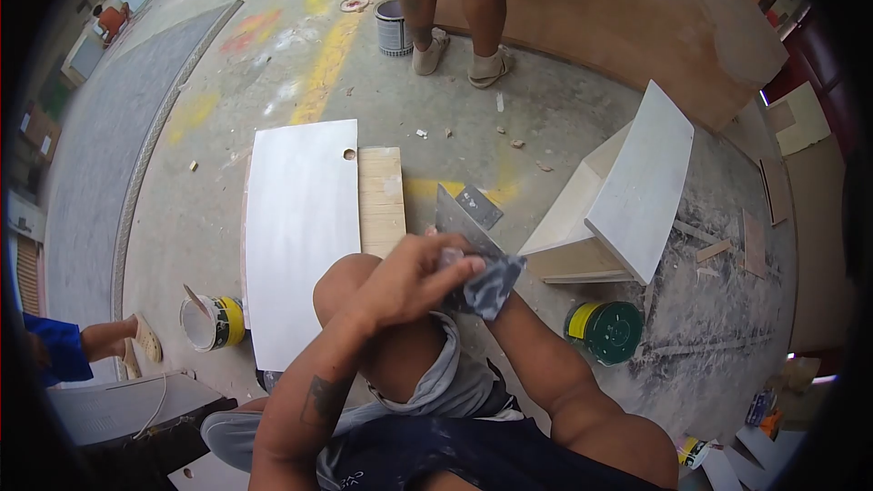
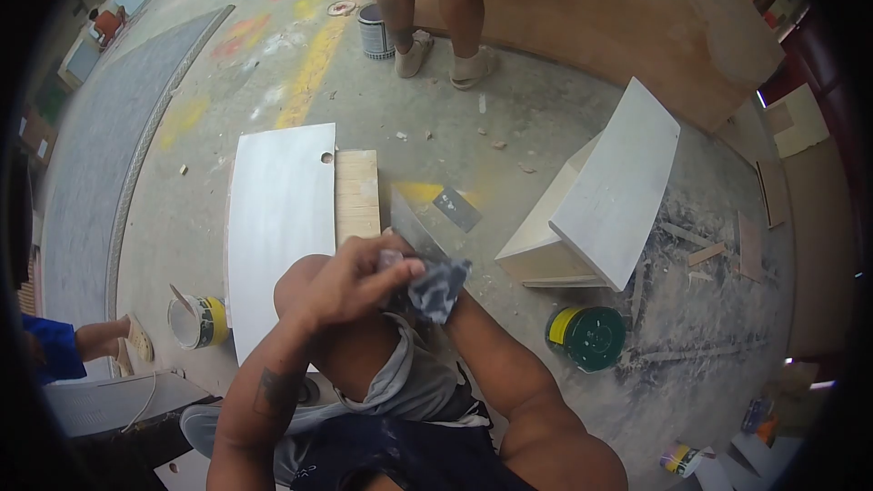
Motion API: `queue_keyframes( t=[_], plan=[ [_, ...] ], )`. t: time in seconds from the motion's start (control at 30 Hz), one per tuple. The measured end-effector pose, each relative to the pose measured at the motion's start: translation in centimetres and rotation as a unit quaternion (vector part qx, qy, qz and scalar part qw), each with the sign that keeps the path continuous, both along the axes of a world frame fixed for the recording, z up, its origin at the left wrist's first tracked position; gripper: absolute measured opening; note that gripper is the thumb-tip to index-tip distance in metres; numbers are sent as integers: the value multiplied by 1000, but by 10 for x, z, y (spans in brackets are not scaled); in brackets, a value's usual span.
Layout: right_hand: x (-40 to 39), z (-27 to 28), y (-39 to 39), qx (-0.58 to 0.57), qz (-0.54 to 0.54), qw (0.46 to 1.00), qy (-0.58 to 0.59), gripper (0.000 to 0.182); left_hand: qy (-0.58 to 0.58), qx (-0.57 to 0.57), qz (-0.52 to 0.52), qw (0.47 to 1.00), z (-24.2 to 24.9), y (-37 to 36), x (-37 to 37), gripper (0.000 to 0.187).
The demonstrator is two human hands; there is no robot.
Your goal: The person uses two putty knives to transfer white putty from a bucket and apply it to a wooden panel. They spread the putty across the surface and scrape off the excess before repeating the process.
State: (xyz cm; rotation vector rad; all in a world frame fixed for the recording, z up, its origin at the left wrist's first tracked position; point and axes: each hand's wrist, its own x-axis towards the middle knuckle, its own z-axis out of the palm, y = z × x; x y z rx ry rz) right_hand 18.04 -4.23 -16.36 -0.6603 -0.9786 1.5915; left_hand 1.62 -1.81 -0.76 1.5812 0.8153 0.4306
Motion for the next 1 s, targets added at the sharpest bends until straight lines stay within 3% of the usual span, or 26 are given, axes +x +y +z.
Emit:
queue_keyframes(
  t=[0.07, 0.13, 0.2, 0.27, 0.3, 0.47, 0.67, 0.83, 1.0],
  plan=[
    [2, 6, -1, 44, -98, 969, -221, 30, -67, 10, 75, 995, -8, -2, 2, 27],
    [15, 7, 7, -99, -118, 988, -26, 29, -131, -4, 196, 972, -1, 1, -2, 28],
    [26, 13, 18, -251, -200, 928, 189, 26, -155, -4, 300, 941, -8, 13, -14, 27],
    [34, 26, 16, -178, -295, 933, 107, 18, -260, -47, 389, 882, -10, 16, -10, 26],
    [40, 28, 18, -154, -337, 928, 52, 13, -262, -49, 390, 881, -10, 16, -10, 27],
    [43, 85, 11, -92, -313, 938, 113, 19, -224, -5, 376, 899, -13, 15, -9, 28],
    [24, 117, -5, -61, -196, 960, 193, 49, -210, -35, 375, 902, -12, 15, -4, 30],
    [9, 106, -7, -71, -170, 978, 103, 48, -204, -48, 350, 913, -10, 14, -7, 30],
    [-10, 99, -7, 8, -233, 972, 7, 53, -241, -84, 348, 902, -4, 14, -7, 27]
  ],
)
